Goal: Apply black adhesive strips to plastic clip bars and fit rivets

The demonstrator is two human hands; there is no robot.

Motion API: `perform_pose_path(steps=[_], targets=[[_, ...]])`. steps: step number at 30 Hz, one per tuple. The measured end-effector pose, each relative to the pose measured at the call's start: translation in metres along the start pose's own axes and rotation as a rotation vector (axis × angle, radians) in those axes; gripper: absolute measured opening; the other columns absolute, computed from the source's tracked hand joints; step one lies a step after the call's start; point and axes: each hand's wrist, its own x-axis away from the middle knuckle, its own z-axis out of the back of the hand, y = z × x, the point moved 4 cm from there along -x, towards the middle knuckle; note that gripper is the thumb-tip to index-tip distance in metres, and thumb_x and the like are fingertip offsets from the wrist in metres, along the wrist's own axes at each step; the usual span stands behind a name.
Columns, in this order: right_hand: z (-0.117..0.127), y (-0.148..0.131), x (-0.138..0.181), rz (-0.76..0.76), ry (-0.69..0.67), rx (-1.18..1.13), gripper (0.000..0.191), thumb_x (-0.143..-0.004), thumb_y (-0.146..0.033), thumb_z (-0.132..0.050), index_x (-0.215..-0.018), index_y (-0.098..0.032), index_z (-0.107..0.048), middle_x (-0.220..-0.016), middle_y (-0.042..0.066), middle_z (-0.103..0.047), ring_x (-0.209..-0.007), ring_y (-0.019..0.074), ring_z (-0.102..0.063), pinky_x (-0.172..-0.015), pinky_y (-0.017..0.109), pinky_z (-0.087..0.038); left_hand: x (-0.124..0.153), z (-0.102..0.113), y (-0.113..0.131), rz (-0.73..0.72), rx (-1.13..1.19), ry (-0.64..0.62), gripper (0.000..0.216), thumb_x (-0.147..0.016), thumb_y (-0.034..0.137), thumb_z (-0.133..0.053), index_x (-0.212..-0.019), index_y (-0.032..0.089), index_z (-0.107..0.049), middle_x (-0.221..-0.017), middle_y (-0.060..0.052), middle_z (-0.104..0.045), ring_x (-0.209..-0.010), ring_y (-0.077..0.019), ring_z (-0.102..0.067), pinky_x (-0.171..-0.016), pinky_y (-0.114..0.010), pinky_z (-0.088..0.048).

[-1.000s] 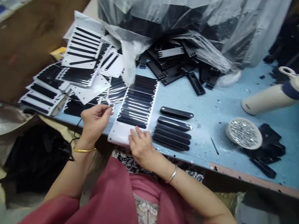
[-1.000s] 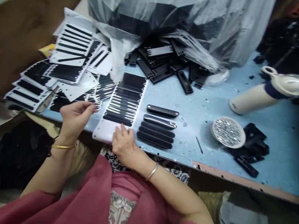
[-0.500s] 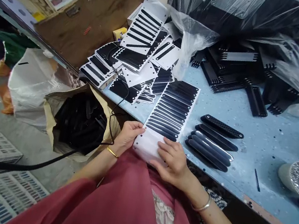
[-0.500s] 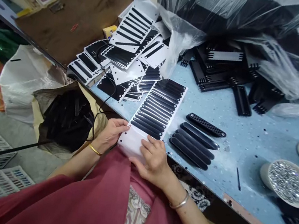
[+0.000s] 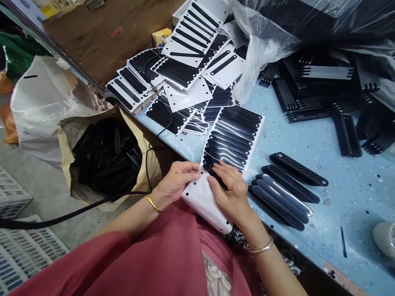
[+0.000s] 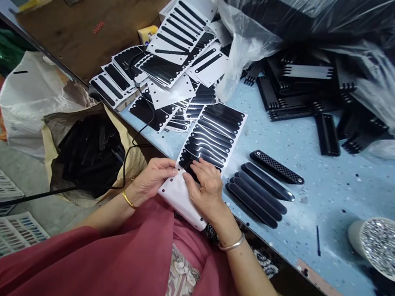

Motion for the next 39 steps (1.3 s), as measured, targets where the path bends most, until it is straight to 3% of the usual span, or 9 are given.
perform_pose_path(steps=[8,12,16,21,24,26,28,33,39], targets=[[-0.003,-0.004,-0.016,-0.102,-0.006,-0.211,0.015,-0.086,-0.029,-0.064,-0.090,-0.024,-0.078,-0.094,0.009,-0.078,-0.099,0.0282,-0.072,-0.093,0.049,-0.056,-0.001,-0.002,0.004,-0.044,-0.045,-0.023,0.025,-0.054,0.023,-0.087,-0.075,0.013,-0.079,-0.069,-0.005,-0.073,-0.064,-0.0132,-0.063,-0.065,-0.024,-0.049],[0.008,-0.003,-0.023,-0.351,0.155,-0.431,0.018,-0.089,-0.037,-0.063,-0.090,-0.023,-0.074,-0.096,0.009,-0.078,-0.089,0.0245,-0.074,-0.084,0.043,-0.060,-0.002,0.012,0.005,-0.091,-0.101,0.109,0.028,-0.055,0.024,-0.085,-0.079,0.013,-0.078,-0.069,-0.004,-0.073,-0.059,-0.0120,-0.061,-0.059,-0.022,-0.048],[0.050,-0.009,-0.032,-0.459,0.365,-0.646,0.023,-0.094,-0.042,-0.058,-0.093,-0.020,-0.065,-0.085,0.006,-0.075,-0.072,0.0201,-0.073,-0.073,0.040,-0.063,-0.003,0.030,0.008,-0.205,-0.304,0.229,0.027,-0.061,0.027,-0.080,-0.085,0.013,-0.075,-0.069,-0.003,-0.073,-0.059,-0.0132,-0.063,-0.057,-0.022,-0.048],[0.128,-0.020,-0.019,-0.372,0.527,-0.482,0.015,-0.087,-0.036,-0.070,-0.094,-0.023,-0.069,-0.075,0.001,-0.070,-0.061,0.0155,-0.067,-0.059,0.033,-0.059,-0.002,0.034,0.030,-0.524,-0.899,0.328,0.029,-0.071,0.031,-0.073,-0.096,0.017,-0.075,-0.067,-0.001,-0.069,-0.057,-0.0141,-0.061,-0.059,-0.024,-0.050],[0.156,-0.018,0.000,-0.308,0.467,-0.277,0.011,-0.083,-0.028,-0.075,-0.093,-0.025,-0.074,-0.072,0.001,-0.070,-0.060,0.0153,-0.065,-0.055,0.031,-0.055,0.005,0.011,0.049,-0.802,-1.114,0.381,0.027,-0.071,0.030,-0.075,-0.096,0.018,-0.075,-0.063,0.000,-0.065,-0.053,-0.0130,-0.055,-0.059,-0.026,-0.049],[0.160,-0.017,0.007,-0.231,0.361,-0.109,0.012,-0.082,-0.024,-0.075,-0.094,-0.025,-0.076,-0.073,0.001,-0.071,-0.062,0.0157,-0.065,-0.056,0.032,-0.054,0.005,-0.016,0.055,-0.851,-1.073,0.278,0.022,-0.073,0.030,-0.076,-0.093,0.019,-0.074,-0.065,0.000,-0.065,-0.054,-0.0127,-0.055,-0.060,-0.026,-0.049],[0.155,-0.018,0.010,-0.115,0.265,0.028,0.013,-0.084,-0.022,-0.073,-0.096,-0.024,-0.076,-0.075,0.003,-0.072,-0.064,0.0163,-0.066,-0.057,0.031,-0.054,-0.002,-0.051,0.052,-0.745,-0.930,0.058,0.019,-0.075,0.031,-0.076,-0.089,0.019,-0.074,-0.069,-0.001,-0.068,-0.058,-0.0131,-0.059,-0.059,-0.025,-0.051],[0.141,-0.017,0.006,0.066,0.168,0.232,0.015,-0.091,-0.023,-0.065,-0.100,-0.019,-0.075,-0.075,0.006,-0.072,-0.065,0.0167,-0.066,-0.057,0.030,-0.053,-0.033,-0.138,0.026,-0.236,-0.572,-0.471,0.024,-0.072,0.036,-0.078,-0.072,0.014,-0.069,-0.061,-0.002,-0.065,-0.049,-0.0112,-0.059,-0.049,-0.022,-0.047],[0.168,-0.001,0.009,0.146,0.285,0.415,0.024,-0.088,-0.027,-0.070,-0.110,-0.018,-0.071,-0.092,0.010,-0.075,-0.081,0.0205,-0.071,-0.070,0.033,-0.059,-0.061,-0.172,0.024,-0.020,-0.413,-0.558,0.027,-0.070,0.033,-0.078,-0.069,0.011,-0.065,-0.057,-0.004,-0.066,-0.043,-0.0090,-0.058,-0.043,-0.018,-0.040]])
